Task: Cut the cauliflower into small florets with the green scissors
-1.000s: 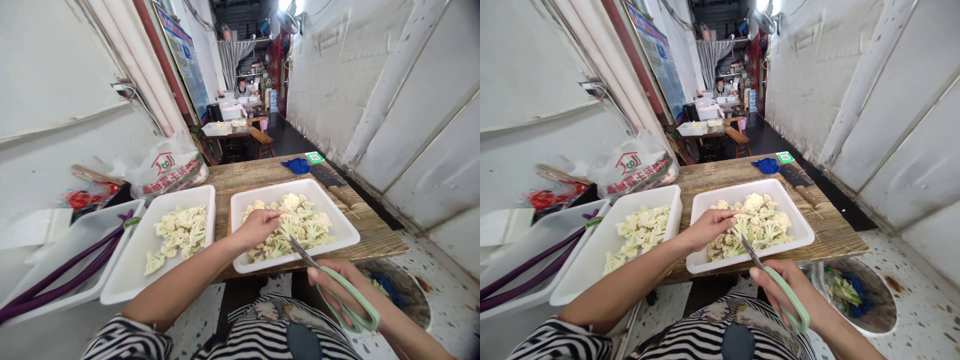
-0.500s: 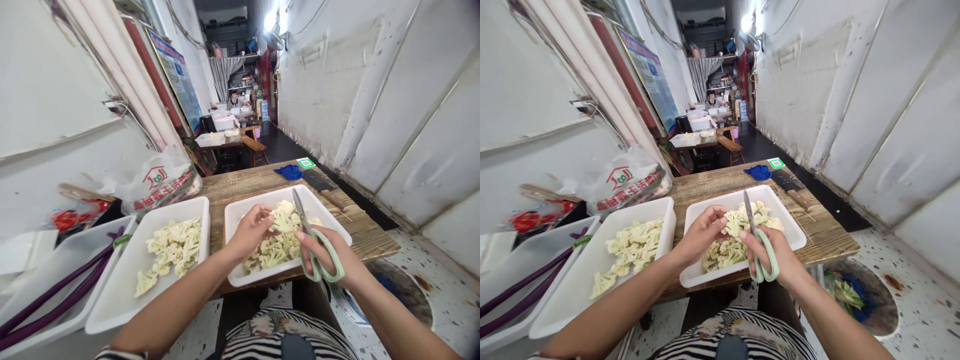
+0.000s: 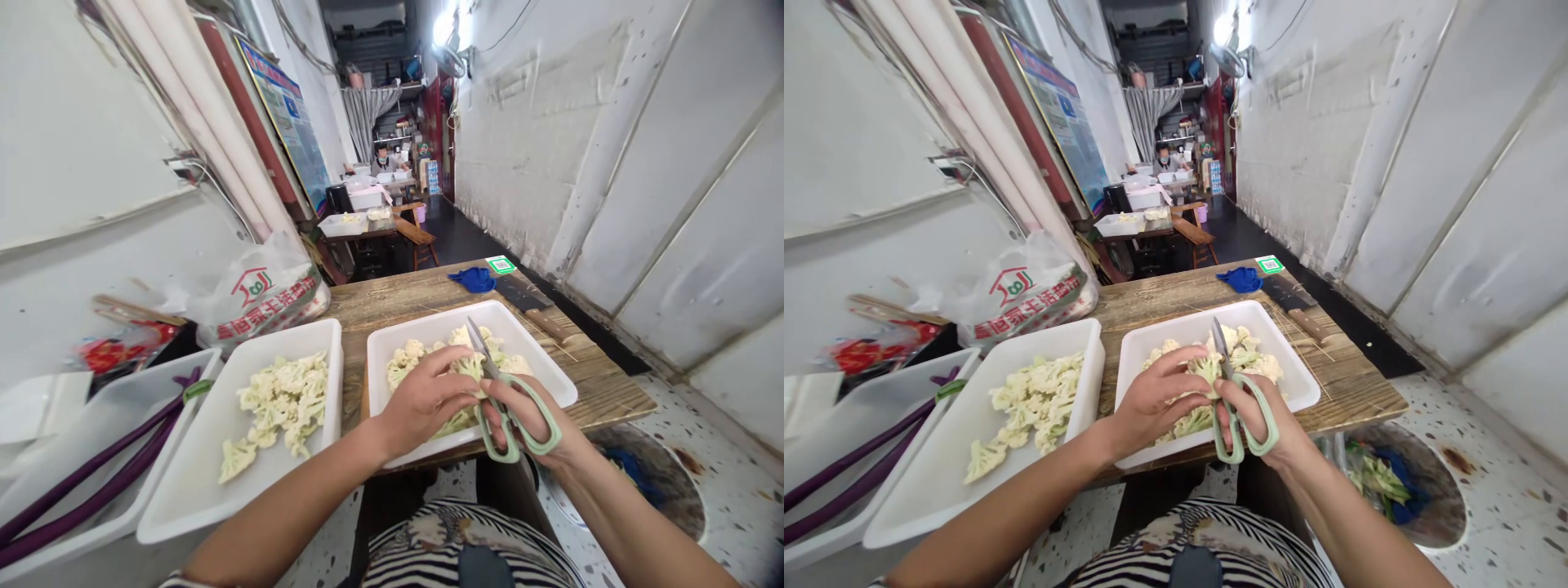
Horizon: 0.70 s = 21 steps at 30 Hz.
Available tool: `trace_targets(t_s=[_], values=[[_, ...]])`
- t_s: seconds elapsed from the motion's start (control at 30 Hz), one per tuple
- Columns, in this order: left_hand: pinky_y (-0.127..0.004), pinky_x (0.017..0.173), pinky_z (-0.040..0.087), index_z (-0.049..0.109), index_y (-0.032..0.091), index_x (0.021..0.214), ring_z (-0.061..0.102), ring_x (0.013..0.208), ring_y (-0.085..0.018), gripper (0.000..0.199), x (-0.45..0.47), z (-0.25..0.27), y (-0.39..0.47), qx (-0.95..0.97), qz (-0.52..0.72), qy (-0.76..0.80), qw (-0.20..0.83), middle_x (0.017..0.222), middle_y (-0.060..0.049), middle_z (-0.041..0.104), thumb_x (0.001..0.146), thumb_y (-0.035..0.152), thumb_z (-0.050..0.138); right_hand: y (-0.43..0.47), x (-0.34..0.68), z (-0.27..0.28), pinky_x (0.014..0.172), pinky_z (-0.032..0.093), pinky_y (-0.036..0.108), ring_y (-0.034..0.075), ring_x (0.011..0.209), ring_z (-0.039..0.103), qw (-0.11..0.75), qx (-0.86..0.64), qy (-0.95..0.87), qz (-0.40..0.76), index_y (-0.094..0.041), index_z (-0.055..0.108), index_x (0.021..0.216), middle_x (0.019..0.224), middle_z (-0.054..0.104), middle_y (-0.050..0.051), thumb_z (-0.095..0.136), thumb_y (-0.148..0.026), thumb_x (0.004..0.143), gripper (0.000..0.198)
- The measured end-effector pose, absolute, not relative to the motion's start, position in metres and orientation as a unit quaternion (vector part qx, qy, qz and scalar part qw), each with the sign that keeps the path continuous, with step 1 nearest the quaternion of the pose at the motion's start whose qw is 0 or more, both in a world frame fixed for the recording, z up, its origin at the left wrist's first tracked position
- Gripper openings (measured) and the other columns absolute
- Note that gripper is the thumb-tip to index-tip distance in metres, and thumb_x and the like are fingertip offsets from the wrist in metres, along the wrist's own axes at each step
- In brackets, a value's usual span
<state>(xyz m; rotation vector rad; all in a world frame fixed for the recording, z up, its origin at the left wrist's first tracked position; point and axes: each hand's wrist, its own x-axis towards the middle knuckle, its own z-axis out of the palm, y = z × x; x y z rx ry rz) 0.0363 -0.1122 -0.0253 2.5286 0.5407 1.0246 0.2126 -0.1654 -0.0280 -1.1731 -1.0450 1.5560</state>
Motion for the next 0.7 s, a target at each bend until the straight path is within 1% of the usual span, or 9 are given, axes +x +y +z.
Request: trace_targets(t_s=[0.1, 0.17, 0.23, 0.3, 0.37, 0.53, 0.6, 0.7], values=[[-0.040, 0.100, 0.044, 0.067, 0.019, 0.102, 0.056, 0.115, -0.023, 0.021, 0.036, -0.017, -0.109, 0.917, 0.310, 0.170, 0.186, 0.115, -0.012, 0.063, 0.093, 0.024, 0.049, -0.167, 0.213, -0.027, 0.032, 0.035, 0.018, 0.009, 0.030, 0.046, 0.433, -0.477, -0.433, 0.630, -0.017, 0.052, 0.048, 0.039, 0.049, -0.003, 0.066, -0.047, 0.074, 0.041], [-0.040, 0.100, 0.044, 0.070, 0.022, 0.098, 0.059, 0.110, -0.024, 0.021, 0.035, -0.013, -0.110, 0.900, 0.301, 0.200, 0.243, 0.110, -0.010, 0.066, 0.091, 0.023, 0.051, -0.169, 0.214, -0.026, 0.032, 0.035, 0.018, 0.009, 0.030, 0.047, 0.419, -0.472, -0.444, 0.636, -0.017, 0.053, 0.050, 0.040, 0.049, -0.004, 0.068, -0.043, 0.072, 0.038], [-0.039, 0.103, 0.042, 0.073, 0.024, 0.093, 0.060, 0.112, -0.024, 0.018, 0.032, -0.011, -0.111, 0.865, 0.322, 0.227, 0.311, 0.113, -0.009, 0.068, 0.088, 0.022, 0.056, -0.170, 0.214, -0.026, 0.033, 0.036, 0.018, 0.009, 0.031, 0.048, 0.413, -0.466, -0.453, 0.638, -0.017, 0.053, 0.051, 0.042, 0.050, -0.005, 0.071, -0.038, 0.069, 0.033], [-0.040, 0.106, 0.040, 0.074, 0.026, 0.092, 0.058, 0.119, -0.025, 0.019, 0.029, -0.012, -0.112, 0.846, 0.338, 0.230, 0.341, 0.120, -0.009, 0.067, 0.086, 0.021, 0.058, -0.169, 0.213, -0.026, 0.034, 0.036, 0.018, 0.009, 0.032, 0.048, 0.415, -0.467, -0.457, 0.633, -0.017, 0.053, 0.051, 0.041, 0.049, -0.006, 0.071, -0.035, 0.069, 0.031], [-0.043, 0.107, 0.040, 0.074, 0.027, 0.095, 0.055, 0.124, -0.025, 0.021, 0.027, -0.014, -0.113, 0.854, 0.339, 0.218, 0.329, 0.124, -0.009, 0.065, 0.087, 0.022, 0.055, -0.168, 0.213, -0.026, 0.033, 0.036, 0.019, 0.009, 0.031, 0.046, 0.419, -0.475, -0.456, 0.625, -0.018, 0.052, 0.049, 0.039, 0.048, -0.005, 0.066, -0.034, 0.070, 0.031], [-0.050, 0.112, 0.034, 0.072, 0.023, 0.101, 0.049, 0.131, -0.026, 0.023, 0.026, -0.027, -0.115, 0.866, 0.369, 0.194, 0.275, 0.120, -0.012, 0.068, 0.091, 0.025, 0.051, -0.164, 0.211, -0.022, 0.033, 0.037, 0.020, 0.010, 0.030, 0.046, 0.425, -0.491, -0.454, 0.610, -0.019, 0.050, 0.047, 0.038, 0.047, -0.005, 0.062, -0.033, 0.071, 0.030], [-0.050, 0.113, 0.032, 0.072, 0.022, 0.101, 0.047, 0.132, -0.026, 0.022, 0.026, -0.034, -0.117, 0.853, 0.392, 0.203, 0.279, 0.119, -0.012, 0.068, 0.090, 0.023, 0.053, -0.164, 0.211, -0.017, 0.033, 0.038, 0.020, 0.010, 0.030, 0.047, 0.425, -0.493, -0.457, 0.606, -0.020, 0.050, 0.047, 0.038, 0.047, -0.006, 0.063, -0.032, 0.070, 0.029], [-0.049, 0.114, 0.033, 0.071, 0.023, 0.103, 0.047, 0.132, -0.025, 0.022, 0.025, -0.042, -0.121, 0.835, 0.409, 0.222, 0.291, 0.120, -0.010, 0.068, 0.090, 0.019, 0.053, -0.165, 0.209, -0.012, 0.033, 0.038, 0.020, 0.010, 0.030, 0.047, 0.422, -0.493, -0.459, 0.607, -0.020, 0.049, 0.047, 0.037, 0.047, -0.006, 0.066, -0.031, 0.067, 0.028]])
